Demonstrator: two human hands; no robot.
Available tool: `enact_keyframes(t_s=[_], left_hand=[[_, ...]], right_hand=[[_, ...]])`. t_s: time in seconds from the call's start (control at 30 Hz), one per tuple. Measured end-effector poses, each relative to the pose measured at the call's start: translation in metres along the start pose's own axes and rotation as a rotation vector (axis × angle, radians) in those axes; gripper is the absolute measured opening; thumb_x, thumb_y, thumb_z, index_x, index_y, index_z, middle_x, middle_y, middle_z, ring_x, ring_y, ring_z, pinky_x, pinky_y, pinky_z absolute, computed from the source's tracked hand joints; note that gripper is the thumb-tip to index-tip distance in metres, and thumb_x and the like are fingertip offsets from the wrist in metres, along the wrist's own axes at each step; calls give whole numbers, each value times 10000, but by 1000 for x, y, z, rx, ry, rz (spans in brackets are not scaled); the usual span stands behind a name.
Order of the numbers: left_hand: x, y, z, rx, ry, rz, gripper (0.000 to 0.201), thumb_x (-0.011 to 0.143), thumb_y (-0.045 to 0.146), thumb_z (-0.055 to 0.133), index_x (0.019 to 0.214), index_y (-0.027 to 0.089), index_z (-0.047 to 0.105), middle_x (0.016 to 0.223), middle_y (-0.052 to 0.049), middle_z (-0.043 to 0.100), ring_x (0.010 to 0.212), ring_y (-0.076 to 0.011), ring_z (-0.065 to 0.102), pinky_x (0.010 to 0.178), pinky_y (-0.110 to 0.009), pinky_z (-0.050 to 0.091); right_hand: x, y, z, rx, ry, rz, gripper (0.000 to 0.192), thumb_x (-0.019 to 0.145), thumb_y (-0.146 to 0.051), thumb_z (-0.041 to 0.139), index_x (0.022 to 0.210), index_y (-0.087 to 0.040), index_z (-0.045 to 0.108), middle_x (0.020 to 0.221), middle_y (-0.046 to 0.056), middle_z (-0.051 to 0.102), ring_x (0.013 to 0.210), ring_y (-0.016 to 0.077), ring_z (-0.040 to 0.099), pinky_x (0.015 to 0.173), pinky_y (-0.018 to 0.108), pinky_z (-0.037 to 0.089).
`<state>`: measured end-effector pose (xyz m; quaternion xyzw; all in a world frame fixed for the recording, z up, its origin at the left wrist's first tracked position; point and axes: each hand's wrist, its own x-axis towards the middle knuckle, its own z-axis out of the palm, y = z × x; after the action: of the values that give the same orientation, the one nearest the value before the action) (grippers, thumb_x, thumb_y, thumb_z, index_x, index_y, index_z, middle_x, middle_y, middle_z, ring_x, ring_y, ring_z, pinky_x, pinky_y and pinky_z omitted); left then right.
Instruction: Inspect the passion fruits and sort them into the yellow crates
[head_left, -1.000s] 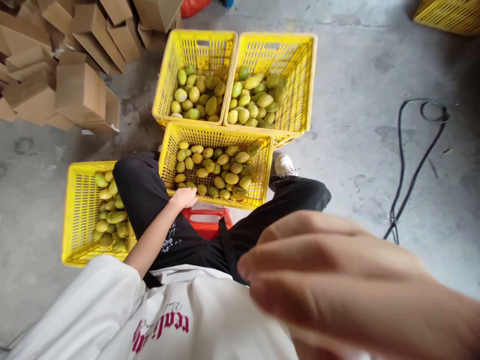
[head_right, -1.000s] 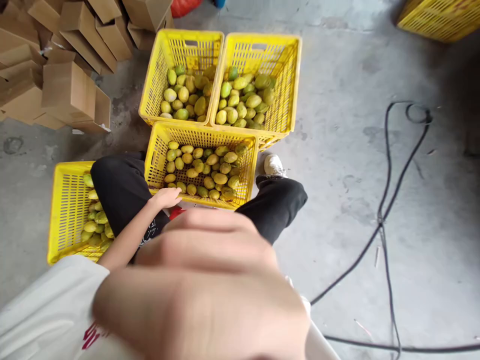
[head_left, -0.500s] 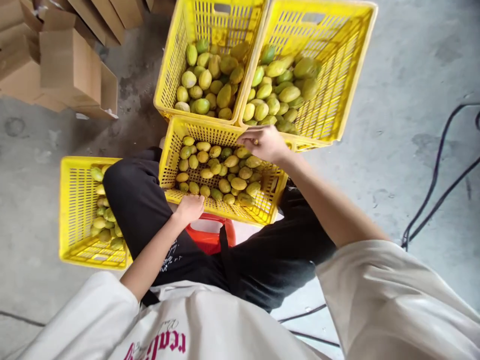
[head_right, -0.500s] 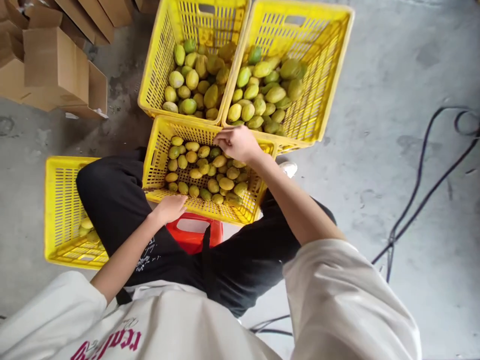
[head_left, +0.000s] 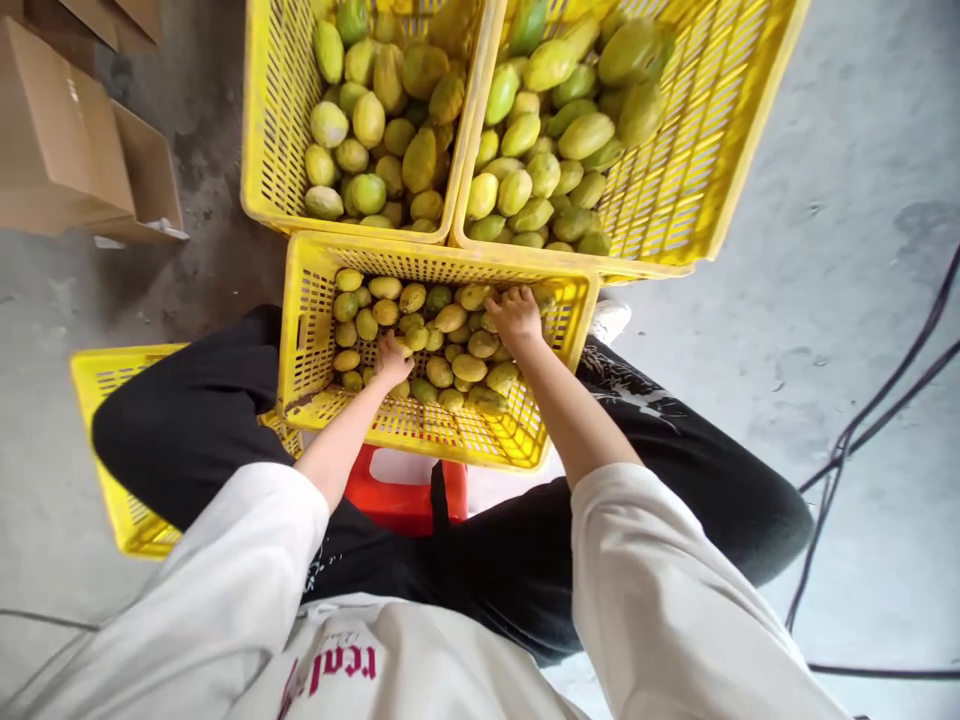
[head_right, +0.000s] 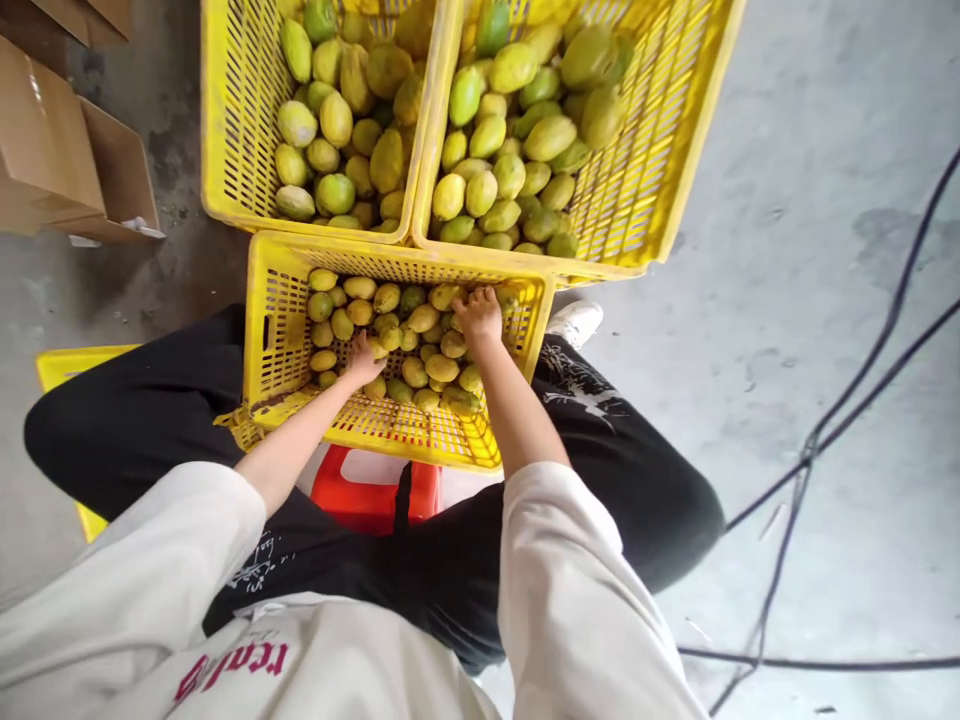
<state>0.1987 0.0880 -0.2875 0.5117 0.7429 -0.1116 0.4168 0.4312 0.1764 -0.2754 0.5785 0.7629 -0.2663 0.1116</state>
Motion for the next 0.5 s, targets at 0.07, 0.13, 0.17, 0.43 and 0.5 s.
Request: enact_keyframes(t_s=[0.07,0.13,0.17,0.43,0.5], left_hand=[[19,6,12,-47,33,10,754,843,359,555,1433,61,191,1447,-269,297,1368,-341,284,1099,-403,259],[31,12,19,-32,41,55,731,837,390,568,1415,86,240,1420,-248,353,1356,-345,289,1096,-419,252],[34,15,20,-20,49,67,705,836,396,570,1403,104,269,1402,-240,379,1343,-350,306,1085,-431,262],[27,26,12,-561,-102,-150,519,725,346,716,1158,193,476,1216,-150,565,1194,-291,504,965,-373,411],[17,28,3,-799,-176,-277,428,762,327,677,1113,207,464,1123,-114,606,1042,-231,597,851,-341,486]], right_hand=[[1,0,3,44,45,-2,380,892,-138,313,1138,-98,600,1143,220,602,1209,347,414,1037,572,206],[1,0,5,46,69,-9,363,876,-159,368,1165,-109,582,1136,212,597,1197,360,410,1028,586,210],[0,0,5,34,67,-16,359,868,-175,399,1175,-112,574,1130,207,596,1191,364,410,1025,589,214],[-4,0,3,-43,16,-26,421,714,-274,699,1096,-127,601,1102,199,611,1123,379,467,986,532,311],[-5,-9,4,118,15,2,497,656,-336,760,1085,-147,597,1013,166,646,1065,356,519,941,494,373]])
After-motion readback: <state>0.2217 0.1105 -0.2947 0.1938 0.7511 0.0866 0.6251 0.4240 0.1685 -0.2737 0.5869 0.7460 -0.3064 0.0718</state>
